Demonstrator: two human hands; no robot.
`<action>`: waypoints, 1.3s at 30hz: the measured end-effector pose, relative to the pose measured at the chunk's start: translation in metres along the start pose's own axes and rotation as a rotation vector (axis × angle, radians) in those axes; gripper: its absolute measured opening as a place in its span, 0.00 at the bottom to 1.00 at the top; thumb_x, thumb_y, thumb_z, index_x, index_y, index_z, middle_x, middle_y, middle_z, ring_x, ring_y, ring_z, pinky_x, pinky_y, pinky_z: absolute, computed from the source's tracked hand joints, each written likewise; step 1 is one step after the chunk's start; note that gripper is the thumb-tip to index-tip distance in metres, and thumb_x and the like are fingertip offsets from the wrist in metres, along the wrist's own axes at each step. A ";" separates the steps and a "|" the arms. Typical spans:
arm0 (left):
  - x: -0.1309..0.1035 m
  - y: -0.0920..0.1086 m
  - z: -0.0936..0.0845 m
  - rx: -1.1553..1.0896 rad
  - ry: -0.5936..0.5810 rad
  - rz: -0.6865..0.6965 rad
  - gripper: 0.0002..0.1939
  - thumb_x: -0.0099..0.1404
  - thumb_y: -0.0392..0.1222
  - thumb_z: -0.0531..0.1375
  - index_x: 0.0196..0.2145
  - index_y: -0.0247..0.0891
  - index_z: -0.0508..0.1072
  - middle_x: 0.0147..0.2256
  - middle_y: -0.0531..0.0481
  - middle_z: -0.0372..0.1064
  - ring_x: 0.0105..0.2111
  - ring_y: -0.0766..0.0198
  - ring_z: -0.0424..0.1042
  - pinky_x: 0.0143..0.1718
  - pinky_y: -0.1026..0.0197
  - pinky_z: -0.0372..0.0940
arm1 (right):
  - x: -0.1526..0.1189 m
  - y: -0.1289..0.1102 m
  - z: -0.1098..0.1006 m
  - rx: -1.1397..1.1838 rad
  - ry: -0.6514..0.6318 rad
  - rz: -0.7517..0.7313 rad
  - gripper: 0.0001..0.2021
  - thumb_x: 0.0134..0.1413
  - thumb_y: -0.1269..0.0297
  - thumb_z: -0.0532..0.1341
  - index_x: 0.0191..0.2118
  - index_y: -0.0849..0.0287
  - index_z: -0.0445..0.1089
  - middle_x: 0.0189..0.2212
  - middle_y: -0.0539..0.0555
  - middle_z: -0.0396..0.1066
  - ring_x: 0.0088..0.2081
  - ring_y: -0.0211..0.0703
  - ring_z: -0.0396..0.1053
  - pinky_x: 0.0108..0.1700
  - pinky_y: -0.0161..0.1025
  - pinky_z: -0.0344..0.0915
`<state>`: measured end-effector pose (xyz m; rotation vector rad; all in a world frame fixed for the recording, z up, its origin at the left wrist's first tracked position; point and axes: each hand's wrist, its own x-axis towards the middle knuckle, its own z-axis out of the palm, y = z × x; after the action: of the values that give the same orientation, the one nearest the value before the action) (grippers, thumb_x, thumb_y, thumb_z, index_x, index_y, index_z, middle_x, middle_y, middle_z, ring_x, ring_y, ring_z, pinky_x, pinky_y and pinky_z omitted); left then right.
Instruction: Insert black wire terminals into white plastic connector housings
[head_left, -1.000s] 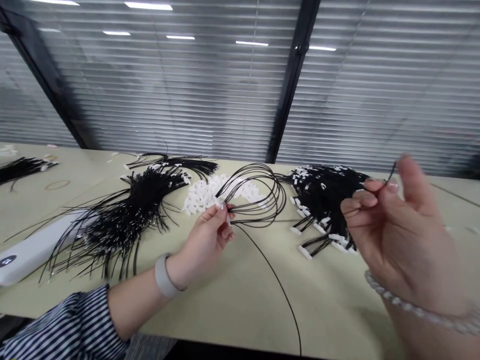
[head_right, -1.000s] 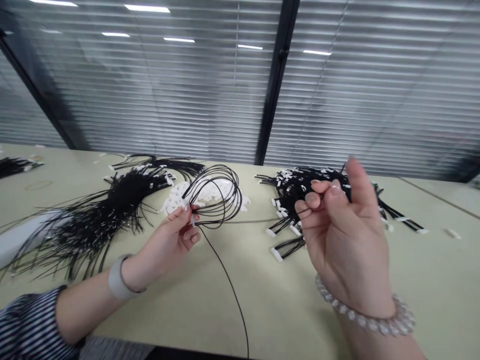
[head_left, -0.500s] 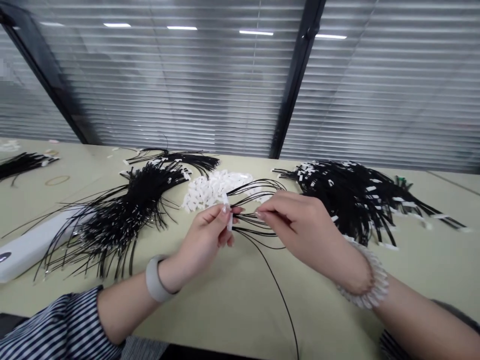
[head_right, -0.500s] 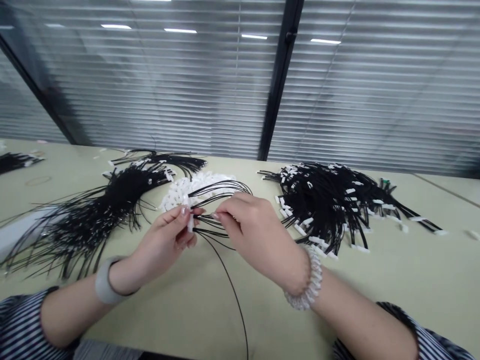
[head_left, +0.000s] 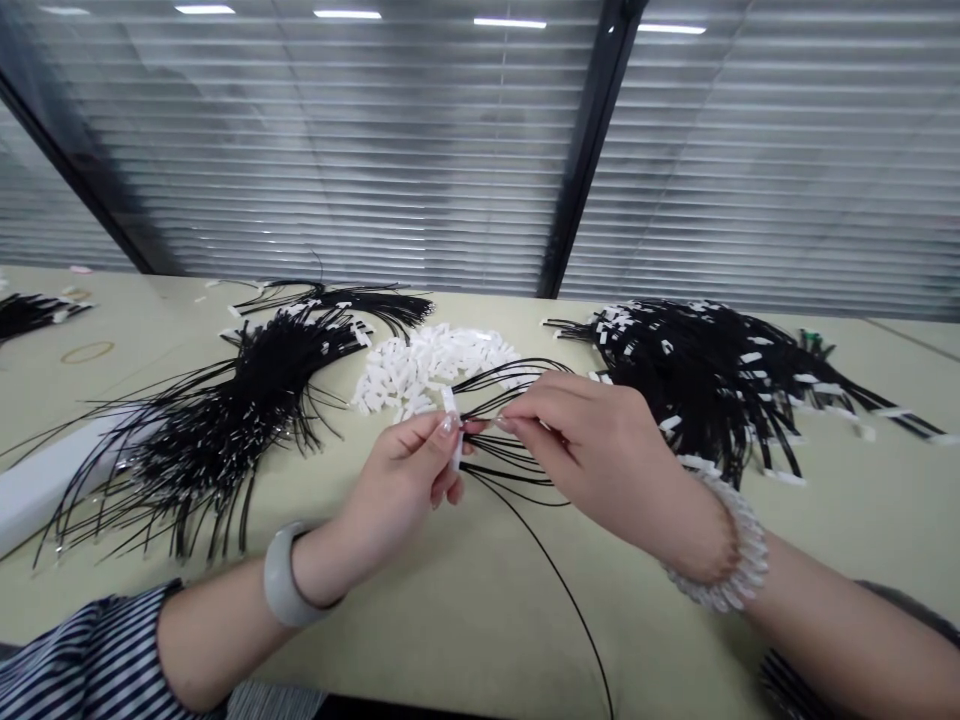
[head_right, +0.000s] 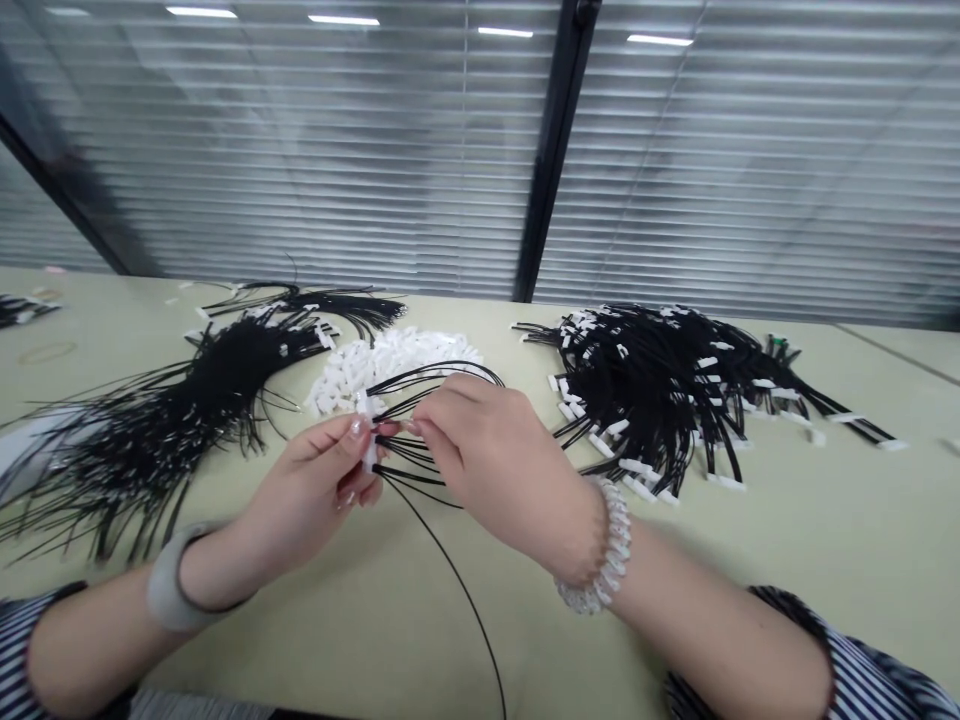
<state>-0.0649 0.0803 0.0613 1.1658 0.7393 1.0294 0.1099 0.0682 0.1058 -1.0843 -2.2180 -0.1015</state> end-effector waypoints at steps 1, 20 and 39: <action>0.000 0.000 0.000 0.006 -0.005 0.005 0.15 0.62 0.45 0.54 0.21 0.34 0.63 0.14 0.59 0.48 0.14 0.77 0.50 0.20 0.70 0.57 | 0.000 0.000 0.000 -0.009 -0.006 -0.004 0.08 0.55 0.71 0.53 0.31 0.61 0.69 0.27 0.47 0.67 0.30 0.27 0.62 0.33 0.27 0.57; 0.003 -0.004 0.002 0.150 0.010 0.018 0.16 0.61 0.48 0.54 0.21 0.35 0.63 0.16 0.58 0.52 0.16 0.75 0.53 0.20 0.68 0.59 | -0.005 -0.012 -0.004 -0.173 0.105 -0.091 0.09 0.53 0.72 0.52 0.31 0.63 0.70 0.30 0.55 0.68 0.32 0.35 0.62 0.35 0.33 0.59; 0.006 0.000 0.000 -0.002 0.229 0.005 0.13 0.61 0.46 0.54 0.26 0.34 0.66 0.21 0.56 0.59 0.15 0.78 0.51 0.20 0.68 0.60 | -0.054 -0.013 -0.070 0.134 0.595 0.581 0.13 0.52 0.63 0.56 0.45 0.44 0.66 0.43 0.50 0.66 0.44 0.50 0.66 0.32 0.42 0.64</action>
<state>-0.0627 0.0858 0.0612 1.0590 0.9149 1.1804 0.1612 -0.0002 0.1309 -1.3649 -1.3169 -0.0168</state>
